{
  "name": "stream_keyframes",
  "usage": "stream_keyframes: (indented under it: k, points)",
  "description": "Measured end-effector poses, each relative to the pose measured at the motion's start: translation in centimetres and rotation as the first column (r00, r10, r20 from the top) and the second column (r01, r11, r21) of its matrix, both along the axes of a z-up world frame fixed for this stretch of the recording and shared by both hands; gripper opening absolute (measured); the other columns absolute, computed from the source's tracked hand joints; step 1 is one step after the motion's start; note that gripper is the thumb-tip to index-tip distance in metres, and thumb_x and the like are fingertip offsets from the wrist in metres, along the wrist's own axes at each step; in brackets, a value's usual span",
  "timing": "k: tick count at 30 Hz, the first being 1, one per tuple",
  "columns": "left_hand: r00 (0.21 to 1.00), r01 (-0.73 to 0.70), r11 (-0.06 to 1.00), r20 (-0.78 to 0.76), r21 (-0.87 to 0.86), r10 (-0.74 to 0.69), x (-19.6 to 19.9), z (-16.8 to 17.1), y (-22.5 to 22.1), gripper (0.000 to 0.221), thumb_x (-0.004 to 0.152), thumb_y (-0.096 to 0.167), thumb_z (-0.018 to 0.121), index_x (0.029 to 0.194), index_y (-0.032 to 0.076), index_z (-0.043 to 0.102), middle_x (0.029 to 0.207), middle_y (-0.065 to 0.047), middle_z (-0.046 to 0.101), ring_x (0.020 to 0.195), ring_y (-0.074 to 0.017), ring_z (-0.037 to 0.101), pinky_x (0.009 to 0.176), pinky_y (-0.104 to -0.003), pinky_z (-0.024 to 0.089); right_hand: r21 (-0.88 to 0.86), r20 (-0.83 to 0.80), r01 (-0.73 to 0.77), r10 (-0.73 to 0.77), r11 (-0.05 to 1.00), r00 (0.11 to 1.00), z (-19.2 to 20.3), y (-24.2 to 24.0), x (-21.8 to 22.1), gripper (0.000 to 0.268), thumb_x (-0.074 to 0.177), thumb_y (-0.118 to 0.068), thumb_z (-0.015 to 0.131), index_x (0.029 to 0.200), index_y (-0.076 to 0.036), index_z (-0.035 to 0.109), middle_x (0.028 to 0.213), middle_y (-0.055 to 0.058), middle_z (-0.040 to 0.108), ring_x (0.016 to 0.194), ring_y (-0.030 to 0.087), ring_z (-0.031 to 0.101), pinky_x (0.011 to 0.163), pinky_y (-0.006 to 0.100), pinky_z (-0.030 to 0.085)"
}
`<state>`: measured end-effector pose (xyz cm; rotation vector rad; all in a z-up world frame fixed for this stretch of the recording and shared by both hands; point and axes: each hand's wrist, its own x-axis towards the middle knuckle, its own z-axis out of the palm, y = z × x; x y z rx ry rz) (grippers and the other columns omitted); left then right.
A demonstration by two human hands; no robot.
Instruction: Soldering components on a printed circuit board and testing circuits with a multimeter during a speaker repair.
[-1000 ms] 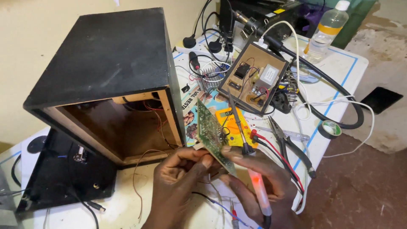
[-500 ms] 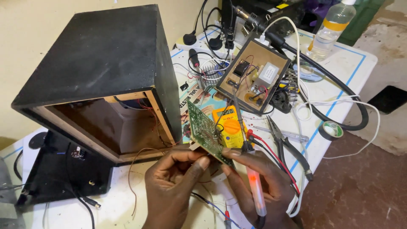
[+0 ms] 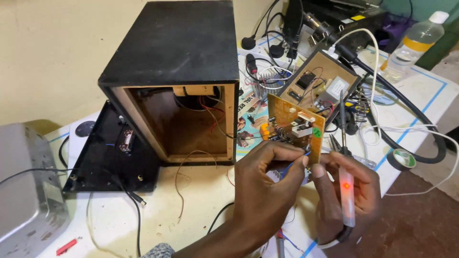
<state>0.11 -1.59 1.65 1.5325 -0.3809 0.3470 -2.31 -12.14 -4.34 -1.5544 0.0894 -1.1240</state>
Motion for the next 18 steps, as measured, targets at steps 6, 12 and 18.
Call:
stream_keyframes:
  k: [6, 12, 18]
  points:
    - [0.982, -0.053, 0.997, 0.186, 0.048, 0.043, 0.8, -0.1, 0.0, 0.006, 0.087, 0.004, 0.073, 0.085, 0.008, 0.068, 0.088, -0.007, 0.069, 0.085, -0.0185, 0.071, 0.075, -0.030, 0.058, 0.076, 0.015, -0.029, 0.028, 0.997, 1.000, -0.2, 0.3, 0.2, 0.035, 0.094, 0.001, 0.071, 0.125, 0.005, 0.056, 0.111, 0.022, 0.069, 0.103, 0.025, 0.071, 0.096, 0.035, 0.062]
    - [0.985, -0.027, 0.994, 0.175, 0.109, 0.008, 0.8, -0.3, 0.4, 0.004, 0.086, 0.006, 0.070, 0.085, 0.008, 0.066, 0.087, -0.007, 0.068, 0.081, -0.0186, 0.069, 0.071, -0.030, 0.058, 0.073, 0.115, -0.048, 0.039, 0.996, 0.993, -2.1, -0.4, 1.3, 0.036, 0.093, 0.000, 0.074, 0.125, 0.003, 0.058, 0.110, 0.021, 0.069, 0.099, 0.023, 0.070, 0.093, 0.032, 0.062]
    - [0.996, -0.029, 0.993, 0.083, 0.114, 0.019, 0.7, -0.1, 0.8, 0.006, 0.086, 0.012, 0.069, 0.081, 0.013, 0.065, 0.083, -0.002, 0.067, 0.079, -0.0154, 0.067, 0.073, -0.029, 0.057, 0.069, 0.115, -0.052, 0.044, 0.996, 0.992, -2.2, -0.1, 1.1, 0.036, 0.092, 0.000, 0.074, 0.124, 0.001, 0.058, 0.114, 0.021, 0.067, 0.100, 0.024, 0.072, 0.091, 0.034, 0.064]
